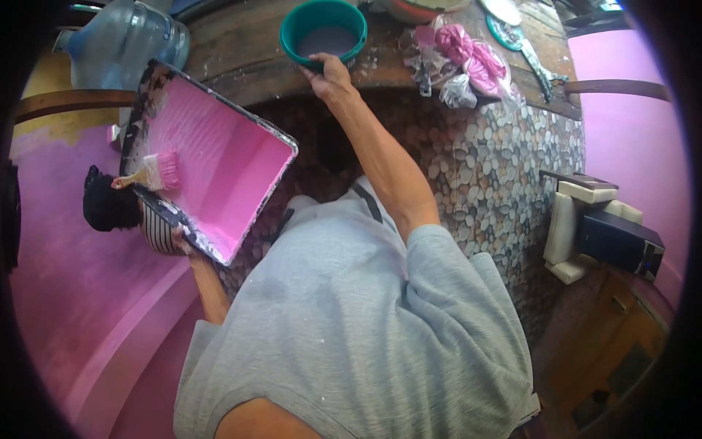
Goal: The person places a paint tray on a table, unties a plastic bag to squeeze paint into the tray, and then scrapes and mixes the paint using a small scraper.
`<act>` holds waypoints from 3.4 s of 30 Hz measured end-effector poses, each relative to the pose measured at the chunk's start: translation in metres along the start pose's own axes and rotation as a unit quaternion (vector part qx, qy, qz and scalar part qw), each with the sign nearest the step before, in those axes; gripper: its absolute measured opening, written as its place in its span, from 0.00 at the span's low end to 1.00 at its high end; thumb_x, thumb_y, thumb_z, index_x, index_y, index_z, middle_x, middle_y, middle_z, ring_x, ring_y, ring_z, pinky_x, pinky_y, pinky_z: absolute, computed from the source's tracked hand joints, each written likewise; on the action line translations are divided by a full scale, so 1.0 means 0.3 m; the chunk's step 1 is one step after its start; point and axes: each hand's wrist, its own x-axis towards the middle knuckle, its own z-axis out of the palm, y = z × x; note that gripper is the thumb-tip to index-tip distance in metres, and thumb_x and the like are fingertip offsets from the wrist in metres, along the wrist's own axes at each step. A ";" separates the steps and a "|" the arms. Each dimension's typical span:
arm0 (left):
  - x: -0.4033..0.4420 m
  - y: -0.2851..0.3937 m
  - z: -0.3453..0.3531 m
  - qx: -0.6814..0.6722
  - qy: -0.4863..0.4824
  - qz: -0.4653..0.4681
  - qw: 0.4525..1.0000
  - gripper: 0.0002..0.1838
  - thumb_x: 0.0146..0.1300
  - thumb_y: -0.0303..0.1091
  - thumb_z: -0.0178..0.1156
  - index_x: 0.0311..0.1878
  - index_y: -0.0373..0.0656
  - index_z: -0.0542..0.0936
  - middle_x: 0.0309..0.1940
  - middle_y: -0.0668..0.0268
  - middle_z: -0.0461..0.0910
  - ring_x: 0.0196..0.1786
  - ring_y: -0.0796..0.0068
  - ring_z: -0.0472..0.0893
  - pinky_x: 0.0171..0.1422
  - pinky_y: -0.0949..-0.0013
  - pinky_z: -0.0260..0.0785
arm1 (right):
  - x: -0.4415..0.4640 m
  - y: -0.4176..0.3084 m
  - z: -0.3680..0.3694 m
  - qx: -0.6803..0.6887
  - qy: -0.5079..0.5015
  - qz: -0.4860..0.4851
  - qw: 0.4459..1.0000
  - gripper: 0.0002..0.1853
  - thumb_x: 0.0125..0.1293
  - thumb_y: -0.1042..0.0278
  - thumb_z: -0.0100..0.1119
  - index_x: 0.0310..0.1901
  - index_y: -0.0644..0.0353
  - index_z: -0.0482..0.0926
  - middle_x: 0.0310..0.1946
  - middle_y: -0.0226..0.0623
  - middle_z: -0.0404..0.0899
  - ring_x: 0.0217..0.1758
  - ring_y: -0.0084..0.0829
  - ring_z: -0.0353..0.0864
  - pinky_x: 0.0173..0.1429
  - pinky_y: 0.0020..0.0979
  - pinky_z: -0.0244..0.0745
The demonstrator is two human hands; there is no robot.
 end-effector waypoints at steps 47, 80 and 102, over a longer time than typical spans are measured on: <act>1.291 -0.597 0.757 -0.151 -0.293 -0.218 0.918 0.08 0.50 0.28 0.54 0.18 0.47 0.70 0.17 0.74 0.69 0.21 0.81 0.69 0.28 0.78 0.61 | -0.521 -0.238 -0.573 -0.110 0.271 -0.102 0.951 0.35 0.68 0.55 0.52 0.69 0.63 0.52 0.61 0.57 0.66 0.61 0.47 0.72 0.62 0.39 0.71; 1.278 -0.557 0.721 -0.118 0.027 -0.355 0.927 0.26 0.62 0.41 0.55 0.61 0.39 0.67 0.59 0.50 0.67 0.58 0.57 0.72 0.65 0.59 0.63 | -0.412 -0.502 -0.604 -0.423 0.393 -0.321 0.751 0.12 0.60 0.70 0.61 0.44 0.64 0.78 0.32 0.32 0.80 0.31 0.23 0.79 0.32 0.23 0.75; -0.306 -0.348 0.625 0.158 -0.055 -0.446 0.879 0.26 0.57 0.30 0.63 0.60 0.42 0.68 0.34 0.65 0.80 0.31 0.78 0.77 0.33 0.76 0.69 | 0.201 -1.292 -0.469 -0.873 -0.138 -0.341 0.321 0.15 0.58 0.61 0.60 0.47 0.40 0.81 0.46 0.43 0.75 0.51 0.43 0.75 0.48 0.39 0.74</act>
